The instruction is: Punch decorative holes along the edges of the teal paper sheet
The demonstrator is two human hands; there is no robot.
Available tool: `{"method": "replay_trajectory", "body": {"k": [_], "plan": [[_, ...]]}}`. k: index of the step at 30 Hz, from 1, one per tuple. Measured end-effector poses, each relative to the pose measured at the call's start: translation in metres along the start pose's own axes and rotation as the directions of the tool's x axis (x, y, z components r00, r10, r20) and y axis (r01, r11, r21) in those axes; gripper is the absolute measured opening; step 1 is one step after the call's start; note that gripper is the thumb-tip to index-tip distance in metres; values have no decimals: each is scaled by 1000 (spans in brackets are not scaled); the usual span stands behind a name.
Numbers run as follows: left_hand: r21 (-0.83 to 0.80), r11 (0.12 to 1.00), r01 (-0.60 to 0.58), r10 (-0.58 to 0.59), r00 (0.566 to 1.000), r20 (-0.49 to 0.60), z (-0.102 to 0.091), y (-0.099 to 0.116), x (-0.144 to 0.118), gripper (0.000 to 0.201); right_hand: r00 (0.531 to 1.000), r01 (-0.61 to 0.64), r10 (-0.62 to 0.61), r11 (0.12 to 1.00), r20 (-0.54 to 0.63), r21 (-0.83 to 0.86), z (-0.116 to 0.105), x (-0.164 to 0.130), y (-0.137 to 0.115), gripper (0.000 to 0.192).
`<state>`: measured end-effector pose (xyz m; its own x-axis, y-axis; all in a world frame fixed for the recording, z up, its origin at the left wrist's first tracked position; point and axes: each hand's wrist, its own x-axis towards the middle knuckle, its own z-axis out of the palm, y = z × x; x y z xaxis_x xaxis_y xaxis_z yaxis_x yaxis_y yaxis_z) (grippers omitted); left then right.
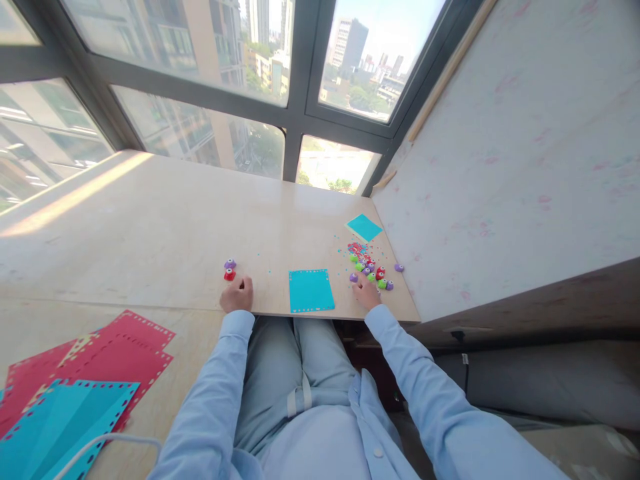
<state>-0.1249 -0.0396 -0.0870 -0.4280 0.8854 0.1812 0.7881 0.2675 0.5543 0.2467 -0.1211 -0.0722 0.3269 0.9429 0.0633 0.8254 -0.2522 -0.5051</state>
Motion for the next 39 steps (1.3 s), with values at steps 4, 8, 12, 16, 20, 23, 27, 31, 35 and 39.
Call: {"method": "replay_trajectory", "body": {"k": [4,8,12,16,20,23,27,31,35,39], "plan": [[-8,1000,-7,7,1000,-8,0,0,0,38,994,65,-75,990,78,121,9,-5,-13,47],[-15,1000,-12,12,1000,5,-4,1,-2,38,989,105,-124,974,80,201,16,-6,-22,47],[-36,999,-18,19,1000,22,-10,2,-4,39,987,99,-120,977,103,190,17,-2,-27,46],[-71,996,63,-56,993,102,-14,5,-4,40,980,121,-148,975,135,189,13,2,-28,41],[-107,992,71,-33,945,324,-11,24,-11,38,977,128,-156,973,143,190,14,6,-26,37],[-173,977,-123,175,928,330,-2,53,-27,30,977,129,-159,972,143,195,17,9,-25,35],[-193,882,-429,470,828,305,17,102,-52,31,976,132,-161,972,144,193,19,12,-26,32],[-197,783,-591,617,692,375,39,134,-66,38,979,128,-152,977,135,173,20,15,-29,32],[-238,742,-627,662,630,406,59,137,-68,37,981,129,-148,980,129,148,21,15,-31,32],[-303,725,-618,688,644,335,67,130,-66,28,981,155,-166,982,102,107,23,14,-32,31]]}}
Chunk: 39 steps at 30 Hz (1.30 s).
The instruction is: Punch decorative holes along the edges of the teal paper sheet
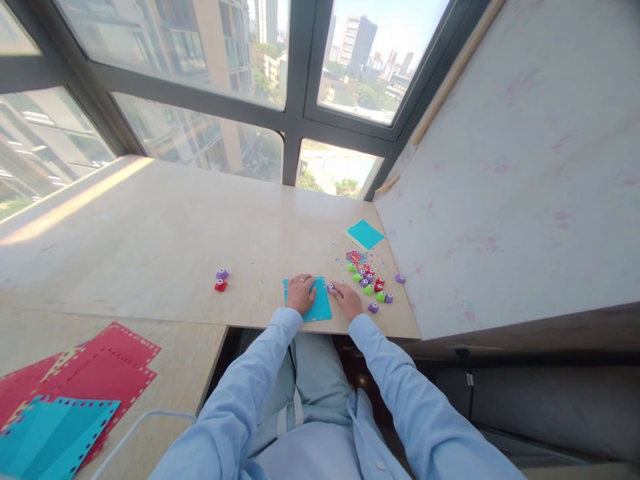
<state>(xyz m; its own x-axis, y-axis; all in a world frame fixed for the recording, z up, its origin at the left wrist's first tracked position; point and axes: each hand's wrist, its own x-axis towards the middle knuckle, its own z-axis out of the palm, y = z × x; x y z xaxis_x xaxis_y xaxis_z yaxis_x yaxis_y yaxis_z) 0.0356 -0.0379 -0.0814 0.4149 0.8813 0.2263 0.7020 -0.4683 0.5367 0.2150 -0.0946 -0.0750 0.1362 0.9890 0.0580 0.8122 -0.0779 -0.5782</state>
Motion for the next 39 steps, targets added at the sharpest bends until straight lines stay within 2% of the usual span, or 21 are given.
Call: {"method": "replay_trajectory", "body": {"k": [12,24,32,39], "plan": [[-95,994,61,-66,996,-52,1,-4,0,25,1000,21,-21,1000,-3,-7,5,11,7,33],[-104,993,55,-61,997,-51,1,-4,-2,27,999,35,-35,999,-24,-17,8,19,8,34],[-85,995,60,-64,997,-36,1,-3,-2,30,999,35,-35,999,-9,-15,7,10,6,35],[-76,996,50,-54,998,-44,3,-5,-3,32,999,13,-10,997,-41,81,9,-4,2,37]]}}
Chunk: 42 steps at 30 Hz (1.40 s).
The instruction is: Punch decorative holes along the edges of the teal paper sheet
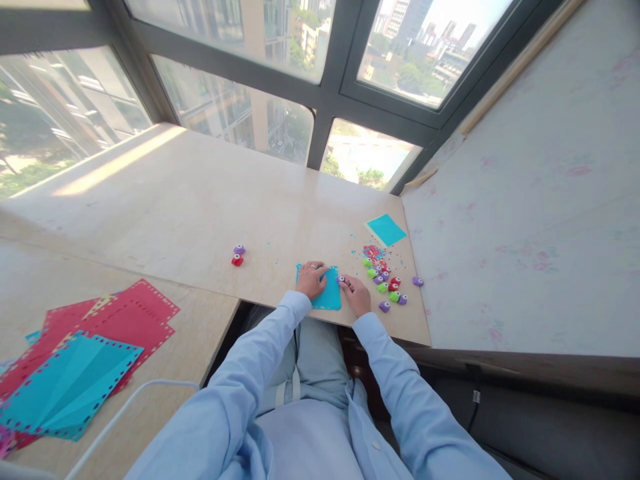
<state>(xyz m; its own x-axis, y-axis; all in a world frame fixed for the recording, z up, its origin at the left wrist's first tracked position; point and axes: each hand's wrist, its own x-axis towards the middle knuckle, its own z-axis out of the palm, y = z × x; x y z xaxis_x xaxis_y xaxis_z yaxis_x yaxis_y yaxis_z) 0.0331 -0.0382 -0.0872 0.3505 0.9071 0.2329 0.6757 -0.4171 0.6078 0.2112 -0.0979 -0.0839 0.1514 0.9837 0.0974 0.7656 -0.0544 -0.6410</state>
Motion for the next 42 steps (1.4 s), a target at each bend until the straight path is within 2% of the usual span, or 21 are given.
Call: {"method": "replay_trajectory", "body": {"k": [10,23,35,42], "plan": [[-19,1000,-8,8,1000,10,0,-1,0,32,997,-82,81,994,-18,-75,1,10,-12,31],[-39,999,-11,11,1000,-3,3,-2,0,30,998,56,-60,991,31,125,-3,-8,-2,38],[1,999,-35,35,999,-26,3,-3,0,26,999,28,-27,999,-34,38,3,3,-2,41],[-22,1000,-17,16,999,-41,3,-3,1,27,1000,12,-10,993,-18,120,2,0,-5,38]]}}
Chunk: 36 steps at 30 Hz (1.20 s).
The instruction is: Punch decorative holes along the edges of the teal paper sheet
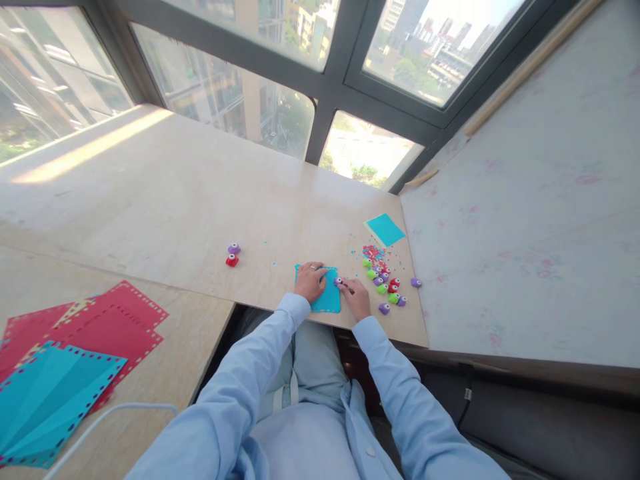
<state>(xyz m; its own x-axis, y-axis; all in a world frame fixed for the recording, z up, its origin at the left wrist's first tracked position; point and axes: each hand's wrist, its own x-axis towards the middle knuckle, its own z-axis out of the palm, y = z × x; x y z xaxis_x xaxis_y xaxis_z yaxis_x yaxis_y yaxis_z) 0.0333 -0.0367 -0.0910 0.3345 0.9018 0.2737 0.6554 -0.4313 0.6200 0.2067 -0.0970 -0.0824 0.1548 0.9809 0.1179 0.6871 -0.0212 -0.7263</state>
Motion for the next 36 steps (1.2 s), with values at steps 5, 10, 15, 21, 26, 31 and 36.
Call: {"method": "replay_trajectory", "body": {"k": [5,10,15,21,26,31,36], "plan": [[-8,1000,0,0,1000,1,0,0,0,27,1000,-27,27,1000,3,2,0,-2,-3,37],[-18,1000,-4,4,1000,7,0,0,0,26,999,-47,47,999,-18,24,-2,-2,-6,42],[-21,1000,-16,16,1000,-5,1,-1,0,26,970,-237,244,948,-9,211,-9,4,-12,47],[-28,1000,-7,7,1000,-4,0,0,0,27,909,-416,391,858,142,303,-19,20,-20,37],[-31,1000,0,0,1000,11,-1,0,0,27,876,-472,419,848,240,242,-21,32,-20,33],[-31,1000,1,0,1000,23,-2,1,0,27,851,-500,439,845,288,191,-22,37,-18,32],[-41,999,0,1,1000,11,-2,1,0,25,856,-477,417,865,304,157,-22,39,-20,32]]}}
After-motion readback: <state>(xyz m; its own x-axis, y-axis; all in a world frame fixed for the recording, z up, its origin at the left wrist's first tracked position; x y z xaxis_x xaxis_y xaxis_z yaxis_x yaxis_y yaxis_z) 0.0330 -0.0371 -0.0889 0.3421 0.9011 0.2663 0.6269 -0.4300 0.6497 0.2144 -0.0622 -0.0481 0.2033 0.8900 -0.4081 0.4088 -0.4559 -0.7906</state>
